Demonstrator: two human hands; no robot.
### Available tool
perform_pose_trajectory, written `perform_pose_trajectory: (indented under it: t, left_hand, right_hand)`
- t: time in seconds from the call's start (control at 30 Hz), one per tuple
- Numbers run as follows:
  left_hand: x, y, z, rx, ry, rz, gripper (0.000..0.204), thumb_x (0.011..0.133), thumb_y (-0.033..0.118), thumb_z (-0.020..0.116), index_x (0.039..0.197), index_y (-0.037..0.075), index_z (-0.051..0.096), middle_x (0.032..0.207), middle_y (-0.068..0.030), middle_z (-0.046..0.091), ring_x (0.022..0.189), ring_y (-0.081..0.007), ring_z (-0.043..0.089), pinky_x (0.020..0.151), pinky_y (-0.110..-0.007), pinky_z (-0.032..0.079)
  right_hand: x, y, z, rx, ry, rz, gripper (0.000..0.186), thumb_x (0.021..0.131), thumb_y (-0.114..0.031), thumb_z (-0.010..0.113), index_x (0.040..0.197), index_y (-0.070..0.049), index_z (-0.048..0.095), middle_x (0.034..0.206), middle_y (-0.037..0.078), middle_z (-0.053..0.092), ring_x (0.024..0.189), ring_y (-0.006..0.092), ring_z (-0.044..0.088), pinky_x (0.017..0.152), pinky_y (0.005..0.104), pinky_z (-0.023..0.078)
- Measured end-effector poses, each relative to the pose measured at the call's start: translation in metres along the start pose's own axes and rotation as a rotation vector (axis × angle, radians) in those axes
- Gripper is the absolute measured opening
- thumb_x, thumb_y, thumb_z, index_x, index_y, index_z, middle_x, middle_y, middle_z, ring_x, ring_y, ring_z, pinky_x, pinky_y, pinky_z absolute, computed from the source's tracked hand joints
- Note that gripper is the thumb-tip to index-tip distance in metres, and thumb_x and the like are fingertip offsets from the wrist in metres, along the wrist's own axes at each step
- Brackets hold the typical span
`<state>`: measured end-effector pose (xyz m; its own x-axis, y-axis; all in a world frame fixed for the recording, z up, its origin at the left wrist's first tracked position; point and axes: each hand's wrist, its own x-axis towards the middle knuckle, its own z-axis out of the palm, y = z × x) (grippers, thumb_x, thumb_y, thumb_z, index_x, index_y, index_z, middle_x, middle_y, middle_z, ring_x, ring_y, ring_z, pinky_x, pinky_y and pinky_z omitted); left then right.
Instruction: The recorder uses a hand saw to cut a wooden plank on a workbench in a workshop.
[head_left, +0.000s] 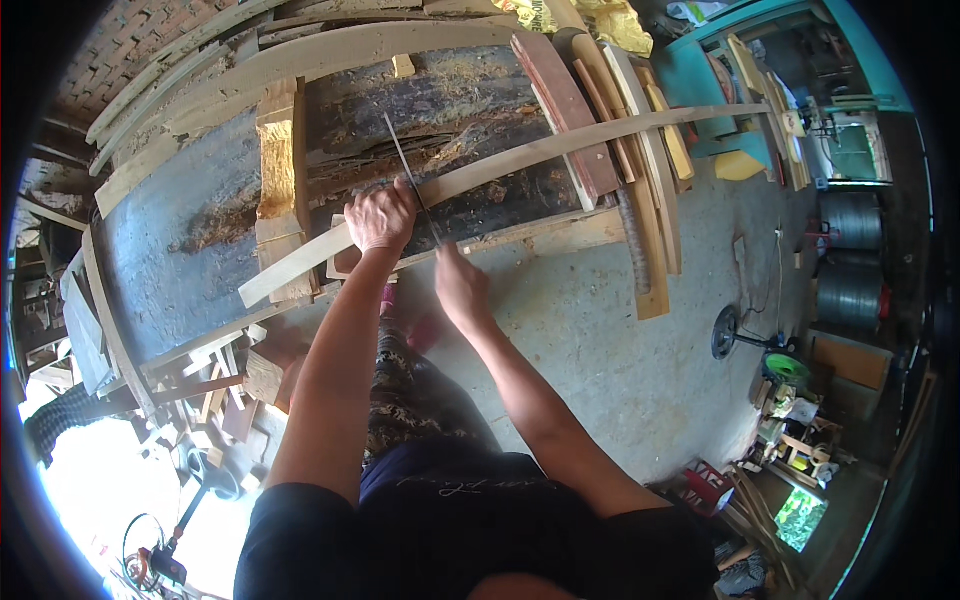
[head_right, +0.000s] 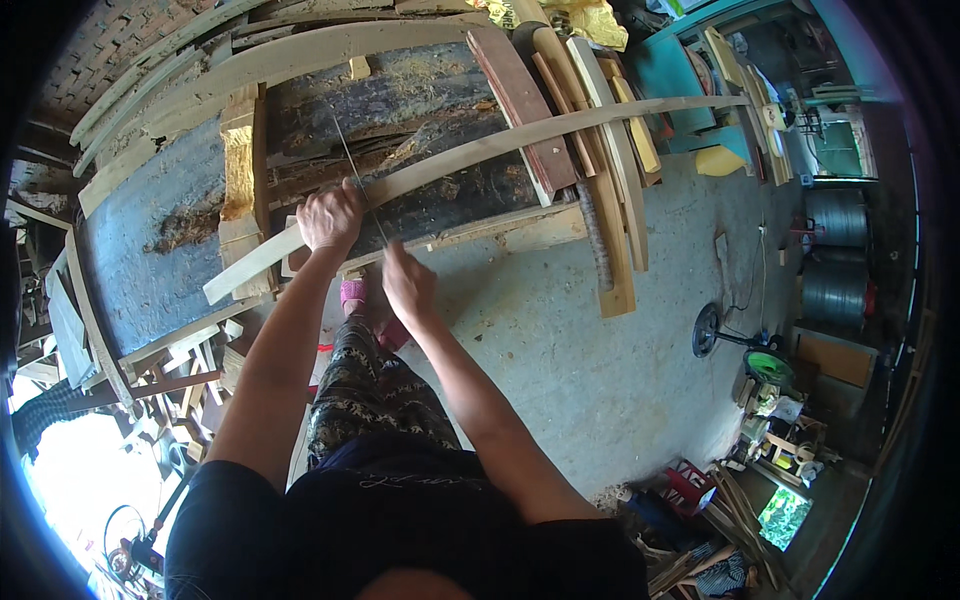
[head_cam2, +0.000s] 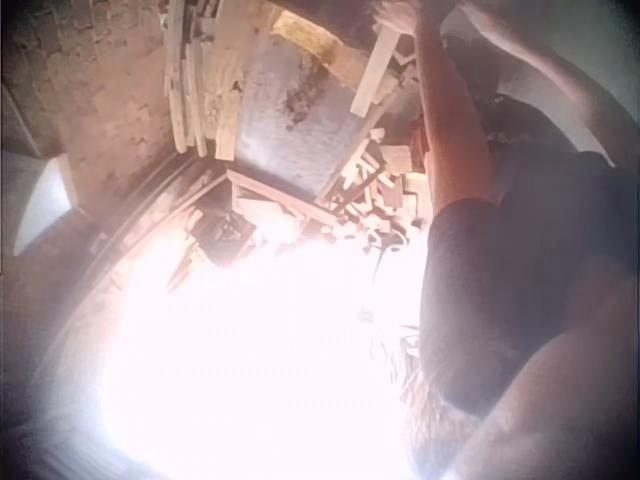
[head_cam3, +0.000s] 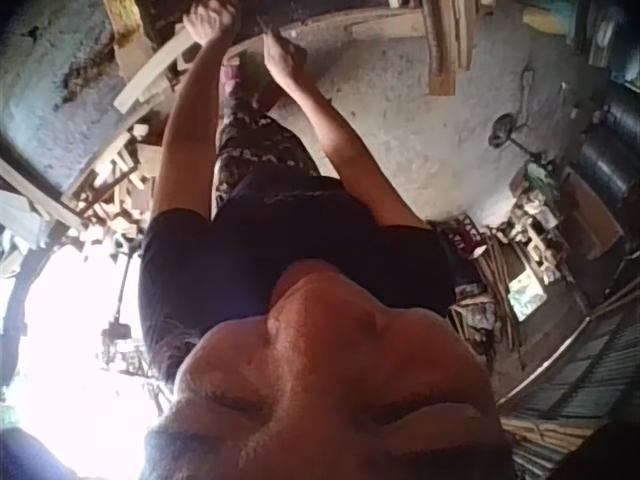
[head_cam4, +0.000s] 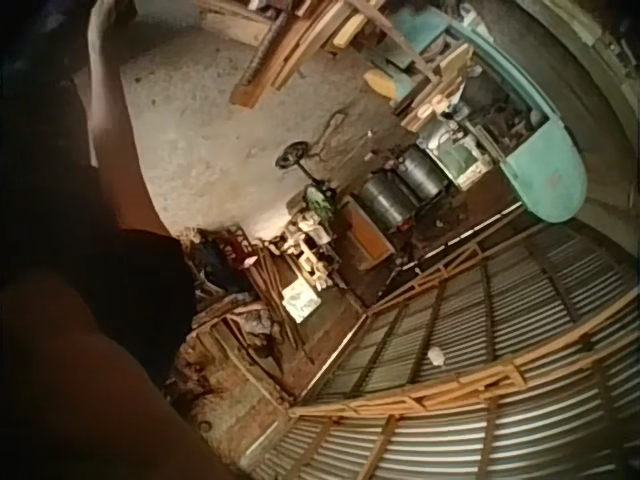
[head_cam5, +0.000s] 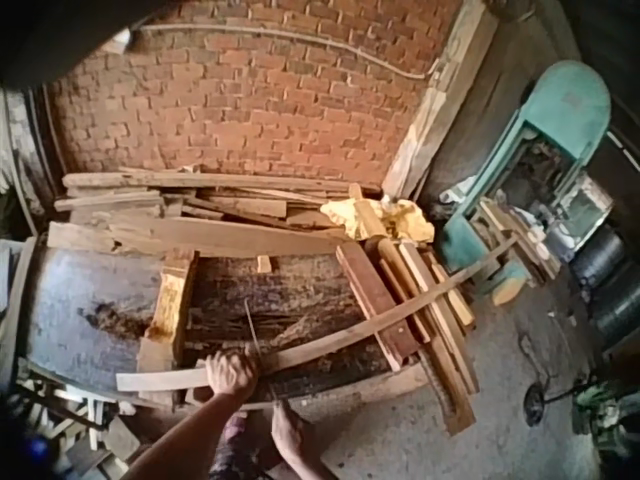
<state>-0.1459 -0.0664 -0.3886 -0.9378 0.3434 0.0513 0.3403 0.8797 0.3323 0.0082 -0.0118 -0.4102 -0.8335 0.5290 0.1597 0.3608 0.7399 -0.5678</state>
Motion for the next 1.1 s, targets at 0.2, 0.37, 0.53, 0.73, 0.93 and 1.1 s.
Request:
perform_pose_trajectory:
  t: [0.2, 0.37, 0.53, 0.73, 0.93, 1.1]
  left_hand:
    - [0.000, 0.004, -0.004, -0.049, -0.002, -0.005, 0.054, 0.095, 0.040, 0.036, 0.067, 0.006, 0.068, 0.076, -0.0159, 0.068, 0.084, -0.0324, 0.064, 0.080, -0.046, 0.044]
    - [0.001, 0.003, -0.005, -0.037, 0.023, 0.002, 0.049, 0.093, 0.036, 0.040, 0.064, 0.009, 0.068, 0.073, -0.0115, 0.067, 0.080, -0.0297, 0.064, 0.076, -0.044, 0.043]
    - [-0.001, 0.000, -0.003, -0.002, 0.037, 0.014, 0.048, 0.093, 0.035, 0.040, 0.063, 0.010, 0.068, 0.073, -0.0116, 0.067, 0.079, -0.0298, 0.064, 0.075, -0.043, 0.043]
    - [-0.001, 0.006, 0.002, -0.022, 0.055, 0.030, 0.048, 0.093, 0.035, 0.040, 0.064, 0.010, 0.068, 0.072, -0.0113, 0.067, 0.079, -0.0295, 0.064, 0.076, -0.044, 0.043]
    - [-0.001, -0.002, -0.004, -0.008, 0.027, 0.005, 0.050, 0.094, 0.037, 0.038, 0.068, 0.009, 0.069, 0.077, -0.0125, 0.068, 0.084, -0.0304, 0.064, 0.079, -0.046, 0.043]
    - [-0.002, 0.009, -0.003, -0.026, 0.001, 0.015, 0.051, 0.095, 0.039, 0.037, 0.069, 0.008, 0.069, 0.078, -0.0131, 0.068, 0.085, -0.0305, 0.064, 0.079, -0.046, 0.044]
  right_hand:
    - [0.002, 0.000, 0.000, -0.003, -0.055, 0.055, 0.012, 0.094, -0.016, 0.051, 0.087, -0.007, 0.050, 0.059, 0.014, 0.059, 0.055, 0.0352, 0.061, 0.048, 0.0445, 0.047]
    - [0.006, -0.001, -0.001, -0.093, -0.018, -0.029, 0.007, 0.092, -0.013, 0.055, 0.090, -0.007, 0.051, 0.059, 0.013, 0.058, 0.052, 0.0305, 0.061, 0.045, 0.0412, 0.046]
    - [-0.046, 0.019, -0.005, -0.078, 0.017, -0.028, 0.006, 0.091, -0.013, 0.056, 0.092, -0.007, 0.053, 0.057, 0.013, 0.057, 0.053, 0.0336, 0.061, 0.045, 0.0433, 0.047]
    - [0.036, -0.009, 0.003, -0.136, -0.049, 0.004, 0.007, 0.092, -0.014, 0.055, 0.092, -0.007, 0.053, 0.059, 0.013, 0.059, 0.054, 0.0331, 0.062, 0.045, 0.0427, 0.047]
    - [-0.043, 0.019, -0.009, -0.091, -0.054, -0.011, 0.009, 0.093, -0.014, 0.052, 0.088, -0.007, 0.049, 0.060, 0.013, 0.058, 0.054, 0.0323, 0.061, 0.047, 0.0416, 0.048]
    - [0.048, -0.014, 0.003, -0.113, -0.028, -0.017, 0.008, 0.091, -0.013, 0.054, 0.088, -0.007, 0.050, 0.059, 0.013, 0.058, 0.054, 0.0326, 0.061, 0.047, 0.0416, 0.048]
